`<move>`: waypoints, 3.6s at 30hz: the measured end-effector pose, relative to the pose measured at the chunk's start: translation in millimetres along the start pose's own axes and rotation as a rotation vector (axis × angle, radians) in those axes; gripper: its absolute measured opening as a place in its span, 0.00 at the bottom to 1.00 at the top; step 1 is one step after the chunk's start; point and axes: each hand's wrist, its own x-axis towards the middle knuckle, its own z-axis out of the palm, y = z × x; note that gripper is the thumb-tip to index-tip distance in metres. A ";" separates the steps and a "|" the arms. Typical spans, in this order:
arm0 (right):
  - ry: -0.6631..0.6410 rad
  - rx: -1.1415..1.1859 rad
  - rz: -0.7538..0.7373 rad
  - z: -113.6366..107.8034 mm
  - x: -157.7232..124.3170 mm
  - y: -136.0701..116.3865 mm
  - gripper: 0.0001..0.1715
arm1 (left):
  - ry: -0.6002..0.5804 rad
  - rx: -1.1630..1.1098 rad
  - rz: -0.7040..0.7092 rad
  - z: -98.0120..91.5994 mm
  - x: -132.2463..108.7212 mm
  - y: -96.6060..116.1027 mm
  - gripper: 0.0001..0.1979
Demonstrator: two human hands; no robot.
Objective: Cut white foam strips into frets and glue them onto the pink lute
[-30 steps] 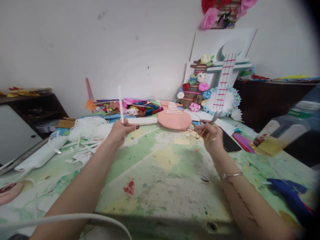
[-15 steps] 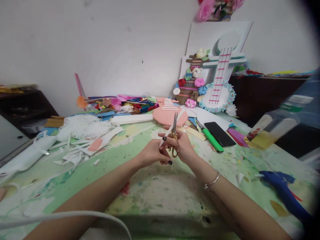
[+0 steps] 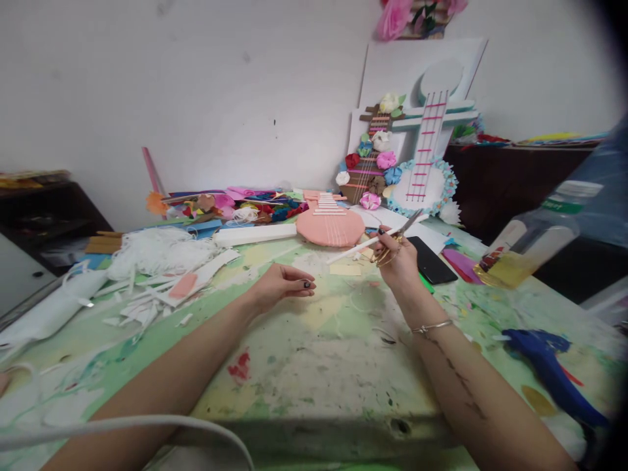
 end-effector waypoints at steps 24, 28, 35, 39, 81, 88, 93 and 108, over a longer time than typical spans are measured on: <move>-0.046 -0.055 0.030 -4.8 1.4 6.3 0.12 | 0.168 -0.076 0.090 -31.3 8.1 2.9 0.16; -0.054 -0.070 0.031 -4.1 0.5 6.3 0.12 | 0.191 -0.097 0.099 -37.8 8.6 2.3 0.16; -0.053 -0.088 0.032 -4.1 -0.2 6.2 0.12 | 0.236 -0.011 0.144 -39.6 3.3 8.7 0.22; -0.045 -0.099 0.028 -4.9 1.1 6.6 0.12 | 0.258 0.124 0.132 -43.0 4.6 8.8 0.22; -0.529 -0.410 0.175 38.9 -66.4 30.7 0.24 | -0.219 0.180 0.120 27.6 -31.4 13.2 0.17; -0.475 -0.544 0.105 31.5 -50.6 26.4 0.25 | -0.081 0.014 0.145 12.5 -27.6 16.6 0.14; -0.532 -0.626 0.079 31.2 -52.2 21.4 0.23 | -0.040 -0.083 0.198 11.3 -27.0 19.5 0.15; -0.746 -0.755 0.134 33.7 -62.7 12.2 0.15 | 0.202 -0.209 0.373 -6.1 -22.3 25.4 0.14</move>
